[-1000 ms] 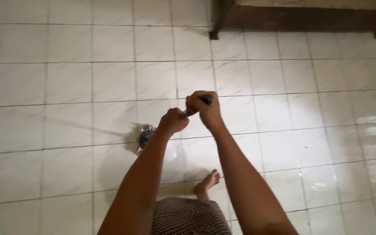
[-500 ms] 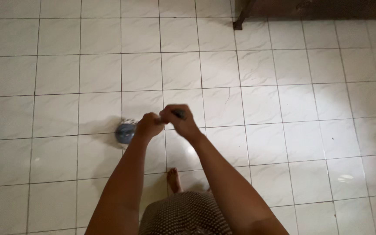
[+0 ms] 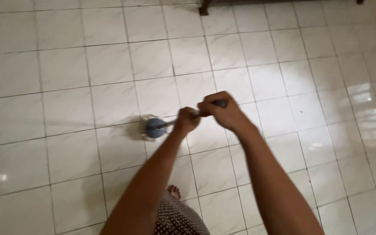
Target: The person uses a spin mop to clean a tiled floor in a room with yellow walls. They move the mop back and forth across the white tiles and up the pink patterned stairs, covering the area systematically.
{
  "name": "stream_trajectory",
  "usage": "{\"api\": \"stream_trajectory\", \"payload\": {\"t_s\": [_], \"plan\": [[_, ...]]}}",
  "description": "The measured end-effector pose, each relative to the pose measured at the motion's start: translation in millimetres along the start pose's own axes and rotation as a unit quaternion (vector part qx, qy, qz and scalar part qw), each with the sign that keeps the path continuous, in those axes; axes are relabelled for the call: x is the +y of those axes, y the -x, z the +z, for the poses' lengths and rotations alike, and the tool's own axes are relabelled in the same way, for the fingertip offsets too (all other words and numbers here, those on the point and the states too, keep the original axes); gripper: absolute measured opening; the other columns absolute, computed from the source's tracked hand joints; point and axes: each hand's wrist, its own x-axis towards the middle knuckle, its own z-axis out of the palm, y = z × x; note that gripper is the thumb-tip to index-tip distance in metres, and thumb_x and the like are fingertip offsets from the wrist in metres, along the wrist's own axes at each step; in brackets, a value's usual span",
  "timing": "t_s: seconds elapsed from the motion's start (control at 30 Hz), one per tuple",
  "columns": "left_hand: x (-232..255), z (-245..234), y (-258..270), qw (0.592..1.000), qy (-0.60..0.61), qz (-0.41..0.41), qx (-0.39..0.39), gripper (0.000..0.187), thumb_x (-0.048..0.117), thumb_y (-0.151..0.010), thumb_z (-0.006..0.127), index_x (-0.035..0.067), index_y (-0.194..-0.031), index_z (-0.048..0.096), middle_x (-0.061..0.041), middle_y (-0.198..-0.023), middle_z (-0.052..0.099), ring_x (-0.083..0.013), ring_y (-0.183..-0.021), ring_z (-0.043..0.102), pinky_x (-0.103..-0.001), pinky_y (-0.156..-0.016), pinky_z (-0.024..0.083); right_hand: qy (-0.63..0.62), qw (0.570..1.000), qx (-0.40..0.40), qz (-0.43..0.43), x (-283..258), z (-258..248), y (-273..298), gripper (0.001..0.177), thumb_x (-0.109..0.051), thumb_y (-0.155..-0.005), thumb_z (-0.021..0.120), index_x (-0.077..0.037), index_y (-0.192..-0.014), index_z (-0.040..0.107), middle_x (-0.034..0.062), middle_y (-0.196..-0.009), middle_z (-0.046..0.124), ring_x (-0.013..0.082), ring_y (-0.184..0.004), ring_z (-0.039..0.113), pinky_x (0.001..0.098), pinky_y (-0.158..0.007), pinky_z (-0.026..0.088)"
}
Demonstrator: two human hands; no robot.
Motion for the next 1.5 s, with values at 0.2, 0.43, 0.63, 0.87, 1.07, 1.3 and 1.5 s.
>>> {"api": "stream_trajectory", "payload": {"t_s": [0.2,0.43,0.63,0.87,1.07,1.3,1.5], "plan": [[72,141,18,0.978,0.197,0.047,-0.045,0.019,0.020,-0.081,0.067,0.006,-0.093,0.073,-0.014,-0.080,0.074,-0.0239,-0.078,0.074,-0.036,-0.066,0.057,0.161,0.970,0.137,0.121,-2,-37,76,0.026,-0.027,-0.081,0.077,-0.002,-0.087,0.075,0.0084,-0.075,0.071,0.0168,-0.071,0.066,0.0328,-0.065,0.054],[34,188,47,0.818,0.533,0.118,-0.182,0.024,0.024,-0.096,0.072,0.010,-0.116,0.072,-0.003,-0.113,0.072,-0.0161,-0.107,0.067,-0.034,-0.088,0.057,0.269,0.953,0.062,0.126,13,-10,106,0.025,-0.026,-0.089,0.068,-0.003,-0.093,0.077,0.0158,-0.078,0.075,0.0266,-0.071,0.070,0.0368,-0.067,0.056],[46,114,24,0.962,0.203,0.098,-0.157,0.028,0.022,-0.086,0.071,0.010,-0.112,0.070,-0.010,-0.105,0.075,-0.0246,-0.101,0.071,-0.037,-0.083,0.058,0.131,0.989,0.054,-0.034,4,-1,89,0.015,-0.019,-0.088,0.071,-0.005,-0.091,0.076,0.0069,-0.078,0.076,0.0160,-0.073,0.068,0.0323,-0.068,0.056],[31,-95,41,0.981,-0.044,-0.086,-0.169,0.020,0.030,-0.081,0.067,0.012,-0.088,0.075,-0.015,-0.093,0.077,-0.0333,-0.092,0.074,-0.042,-0.082,0.058,-0.048,0.993,0.036,-0.098,-4,82,28,0.019,-0.013,-0.091,0.071,0.000,-0.077,0.070,0.0078,-0.071,0.067,0.0144,-0.068,0.060,0.0295,-0.064,0.050],[-72,-279,115,0.973,-0.156,-0.151,-0.084,0.026,0.030,-0.079,0.069,0.005,-0.086,0.075,-0.020,-0.093,0.076,-0.0363,-0.094,0.073,-0.043,-0.084,0.059,-0.198,0.972,-0.039,-0.122,-11,256,-33,0.017,-0.009,-0.091,0.071,0.001,-0.077,0.068,0.0074,-0.080,0.071,0.0148,-0.072,0.062,0.0301,-0.067,0.052],[-195,-419,202,0.944,-0.173,-0.272,-0.068,0.026,0.031,-0.083,0.072,0.005,-0.084,0.074,-0.018,-0.089,0.075,-0.0358,-0.087,0.073,-0.043,-0.079,0.057,-0.135,0.978,-0.137,-0.085,-36,431,-56,0.027,-0.014,-0.099,0.068,0.000,-0.076,0.067,0.0049,-0.078,0.067,0.0134,-0.076,0.058,0.0303,-0.071,0.049],[-213,-403,202,0.967,-0.136,-0.214,-0.040,0.015,0.018,-0.079,0.073,0.003,-0.077,0.072,-0.019,-0.082,0.073,-0.0362,-0.076,0.070,-0.044,-0.071,0.056,-0.104,0.985,-0.127,-0.056,-52,423,-54,0.016,-0.015,-0.093,0.069,-0.002,-0.087,0.076,0.0046,-0.077,0.070,0.0126,-0.074,0.061,0.0299,-0.069,0.052]]}}
